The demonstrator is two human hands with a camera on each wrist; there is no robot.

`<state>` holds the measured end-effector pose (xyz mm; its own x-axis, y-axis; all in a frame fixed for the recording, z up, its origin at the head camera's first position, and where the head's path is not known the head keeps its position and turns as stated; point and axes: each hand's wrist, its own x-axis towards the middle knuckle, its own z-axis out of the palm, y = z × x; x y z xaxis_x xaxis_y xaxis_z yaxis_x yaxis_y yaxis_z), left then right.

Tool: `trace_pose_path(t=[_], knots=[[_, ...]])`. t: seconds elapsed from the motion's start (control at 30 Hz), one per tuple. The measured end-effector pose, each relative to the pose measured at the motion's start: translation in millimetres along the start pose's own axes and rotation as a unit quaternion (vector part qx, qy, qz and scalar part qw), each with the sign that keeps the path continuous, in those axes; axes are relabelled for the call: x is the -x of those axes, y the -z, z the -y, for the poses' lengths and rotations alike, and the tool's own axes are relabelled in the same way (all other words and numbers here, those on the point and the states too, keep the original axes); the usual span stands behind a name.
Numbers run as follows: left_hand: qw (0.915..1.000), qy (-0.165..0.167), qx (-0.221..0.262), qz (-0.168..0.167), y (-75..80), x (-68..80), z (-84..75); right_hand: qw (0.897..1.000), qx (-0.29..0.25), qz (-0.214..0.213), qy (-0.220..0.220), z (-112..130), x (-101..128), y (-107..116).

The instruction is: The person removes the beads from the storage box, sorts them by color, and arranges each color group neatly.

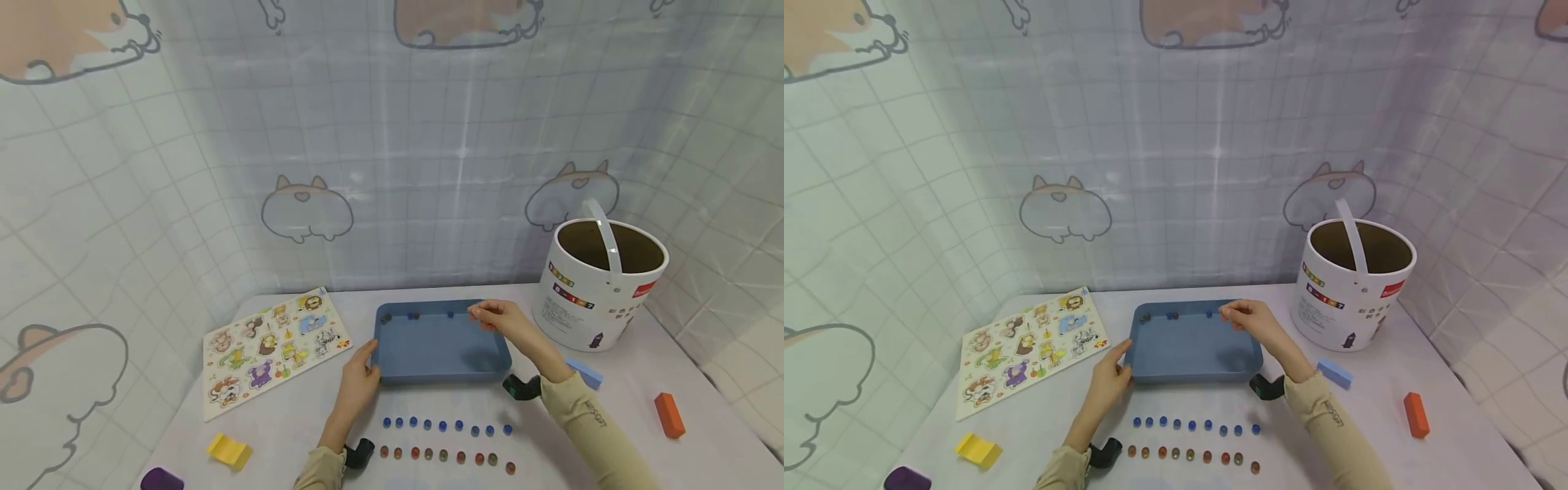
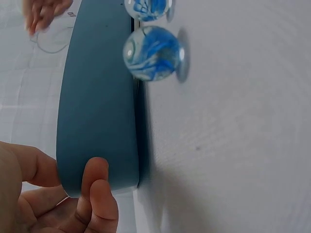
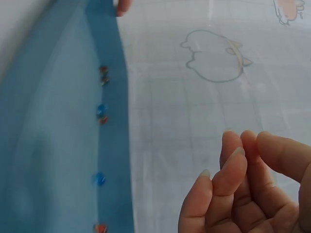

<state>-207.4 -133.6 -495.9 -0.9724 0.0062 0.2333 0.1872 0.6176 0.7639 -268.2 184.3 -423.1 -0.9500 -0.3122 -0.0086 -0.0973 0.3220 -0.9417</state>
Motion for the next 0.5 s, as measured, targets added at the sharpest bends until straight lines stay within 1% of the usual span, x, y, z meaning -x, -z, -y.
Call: trace_pose_path(t=[0.1,0.2,0.27,0.37,0.47,0.5], knots=[[1.0,0.004,0.006,0.0,-0.2,-0.1,-0.3,1.0,-0.008,0.02,0.002,8,-21,-10],[0.9999,0.008,0.007,-0.001,-0.5,0.1,-0.6,0.999,-0.023,0.043,-0.016,10,-41,-23],[1.0,0.007,0.005,-0.002,-0.8,0.3,-0.5,0.997,-0.034,0.061,-0.027,8,-53,-33],[1.0,0.006,0.003,-0.005,-1.4,0.6,-0.8,0.993,-0.068,0.083,-0.048,2,-69,-50],[0.9999,0.008,0.002,-0.006,-2.3,0.4,-0.3,0.988,-0.092,0.108,-0.058,-3,-82,-70],[1.0,0.004,0.001,-0.007,-2.5,0.5,0.0,0.987,-0.099,0.115,-0.061,-5,-86,-77]])
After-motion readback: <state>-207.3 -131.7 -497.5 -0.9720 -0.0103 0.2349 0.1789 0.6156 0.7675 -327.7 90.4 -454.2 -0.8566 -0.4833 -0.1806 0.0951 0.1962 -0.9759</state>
